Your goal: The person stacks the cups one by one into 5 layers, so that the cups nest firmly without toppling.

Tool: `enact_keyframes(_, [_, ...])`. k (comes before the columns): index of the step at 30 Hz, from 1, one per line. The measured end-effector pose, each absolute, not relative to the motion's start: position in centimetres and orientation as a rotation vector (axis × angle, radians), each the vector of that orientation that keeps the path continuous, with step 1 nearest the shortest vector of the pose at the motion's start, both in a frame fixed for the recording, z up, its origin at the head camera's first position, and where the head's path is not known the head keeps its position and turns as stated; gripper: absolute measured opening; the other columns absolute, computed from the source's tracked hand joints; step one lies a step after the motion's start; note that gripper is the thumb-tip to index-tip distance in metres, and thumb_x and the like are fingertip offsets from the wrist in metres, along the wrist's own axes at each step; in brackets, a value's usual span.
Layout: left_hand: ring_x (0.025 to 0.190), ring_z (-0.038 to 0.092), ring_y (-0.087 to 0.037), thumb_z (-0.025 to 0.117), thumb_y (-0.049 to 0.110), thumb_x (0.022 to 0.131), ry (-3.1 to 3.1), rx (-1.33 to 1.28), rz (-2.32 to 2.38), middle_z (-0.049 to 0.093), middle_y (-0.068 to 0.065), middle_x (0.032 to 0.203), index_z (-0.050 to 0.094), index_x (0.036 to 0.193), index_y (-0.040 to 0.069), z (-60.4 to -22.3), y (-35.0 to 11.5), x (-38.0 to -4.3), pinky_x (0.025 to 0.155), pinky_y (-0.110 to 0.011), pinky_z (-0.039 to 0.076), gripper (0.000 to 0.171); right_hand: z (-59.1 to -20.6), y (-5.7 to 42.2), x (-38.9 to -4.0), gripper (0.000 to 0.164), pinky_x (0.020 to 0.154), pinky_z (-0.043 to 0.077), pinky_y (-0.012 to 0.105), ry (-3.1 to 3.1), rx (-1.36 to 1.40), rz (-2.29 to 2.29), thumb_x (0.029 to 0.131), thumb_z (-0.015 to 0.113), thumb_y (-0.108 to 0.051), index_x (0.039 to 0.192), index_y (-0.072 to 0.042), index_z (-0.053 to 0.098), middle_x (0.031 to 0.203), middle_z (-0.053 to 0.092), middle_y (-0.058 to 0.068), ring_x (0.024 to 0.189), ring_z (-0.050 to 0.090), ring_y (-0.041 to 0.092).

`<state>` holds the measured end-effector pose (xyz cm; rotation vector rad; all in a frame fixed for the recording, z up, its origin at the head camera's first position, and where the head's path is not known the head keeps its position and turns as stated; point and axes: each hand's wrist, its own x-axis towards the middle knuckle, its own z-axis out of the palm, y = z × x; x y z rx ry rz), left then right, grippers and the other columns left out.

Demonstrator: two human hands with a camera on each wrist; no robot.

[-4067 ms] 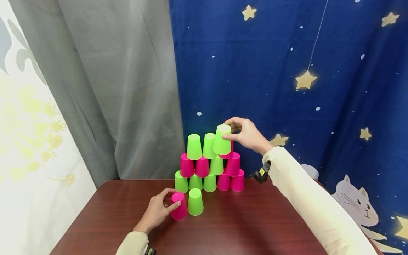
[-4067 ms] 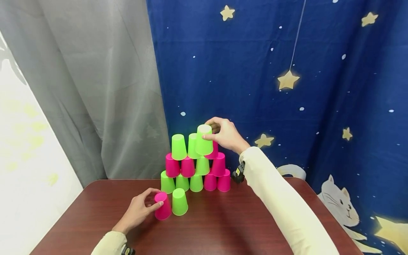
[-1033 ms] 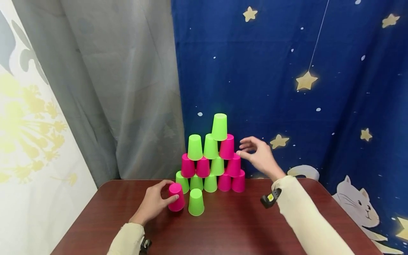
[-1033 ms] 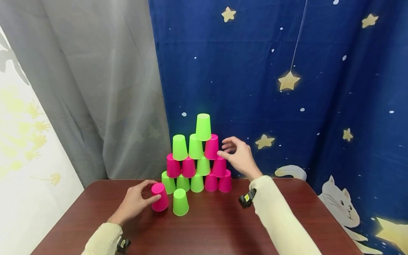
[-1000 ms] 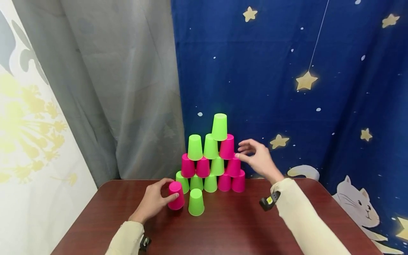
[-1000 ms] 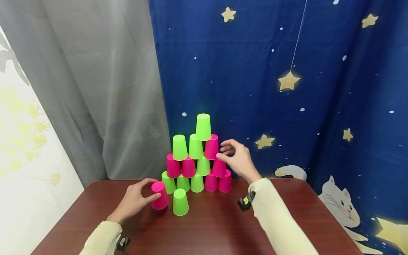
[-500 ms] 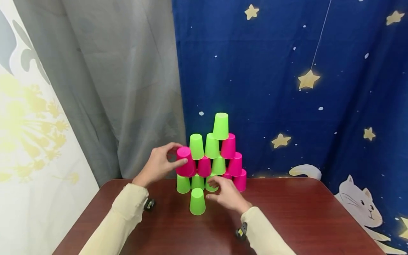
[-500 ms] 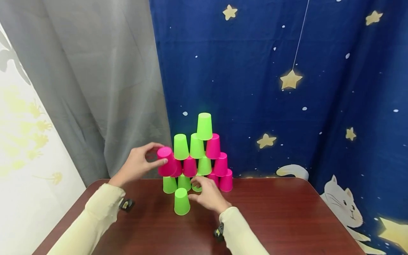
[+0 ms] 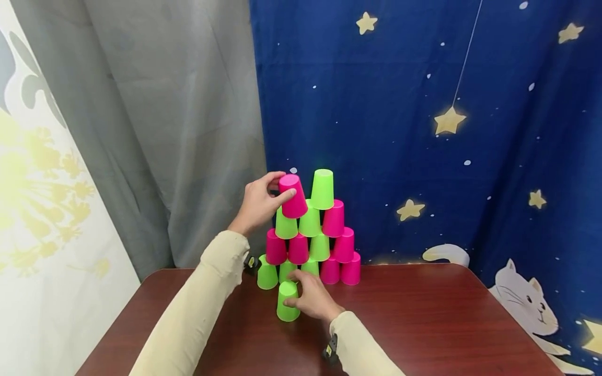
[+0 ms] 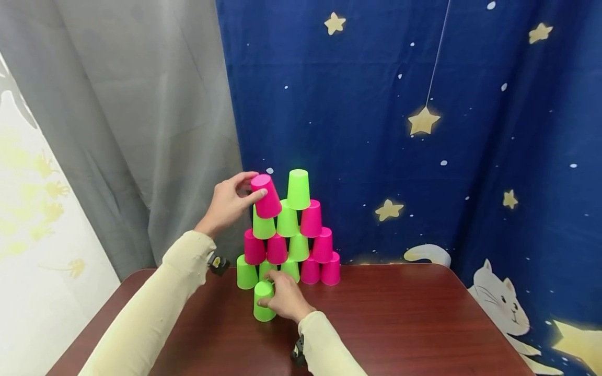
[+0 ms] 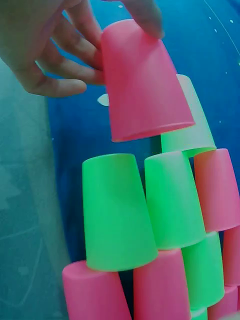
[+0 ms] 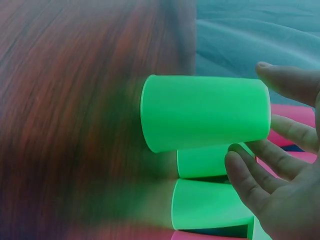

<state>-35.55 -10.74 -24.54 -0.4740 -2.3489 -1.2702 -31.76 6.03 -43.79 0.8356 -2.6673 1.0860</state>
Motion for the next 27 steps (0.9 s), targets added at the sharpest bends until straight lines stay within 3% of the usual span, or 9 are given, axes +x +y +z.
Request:
enact_keyframes(4, [0.123,0.060,-0.030,0.072,0.030,0.092,-2.336,-0.394,-1.266,0.063,-0.015,0.131,0.044,0.145,0.007,-23.9,-9.9,-36.7,0.098,-0.046,0.056,0.064,-44.1,5.6,-31.8,0.044,0.092,0.049,0.035,-2.672,0.824,1.078,0.077,0.085,-0.020,0.115,-0.006,0.066,0.111,0.071,0.006,0.104,0.063,0.025])
enact_keyframes(11, [0.122,0.059,-0.030,0.072,0.029,0.093,-2.345,-0.298,-1.263,0.062,-0.015,0.130,0.049,0.136,0.006,-23.9,-9.5,-38.4,0.100,-0.045,0.055,0.054,-44.3,5.5,-31.8,0.039,0.085,0.050,0.029,-2.678,0.787,1.124,0.079,0.084,-0.019,0.112,-0.009,0.066,0.105,0.071,0.002,0.099,0.063,0.024])
enact_keyframes(27, [0.127,0.056,-0.030,0.070,0.023,0.095,-2.408,-0.348,-1.237,0.059,-0.015,0.135,0.045,0.142,0.006,-24.3,-8.6,-39.2,0.101,-0.044,0.055,0.056,-44.8,5.5,-32.1,0.037,0.087,0.050,0.030,-2.677,0.764,1.159,0.079,0.084,-0.020,0.111,-0.011,0.067,0.105,0.071,0.001,0.102,0.064,0.029])
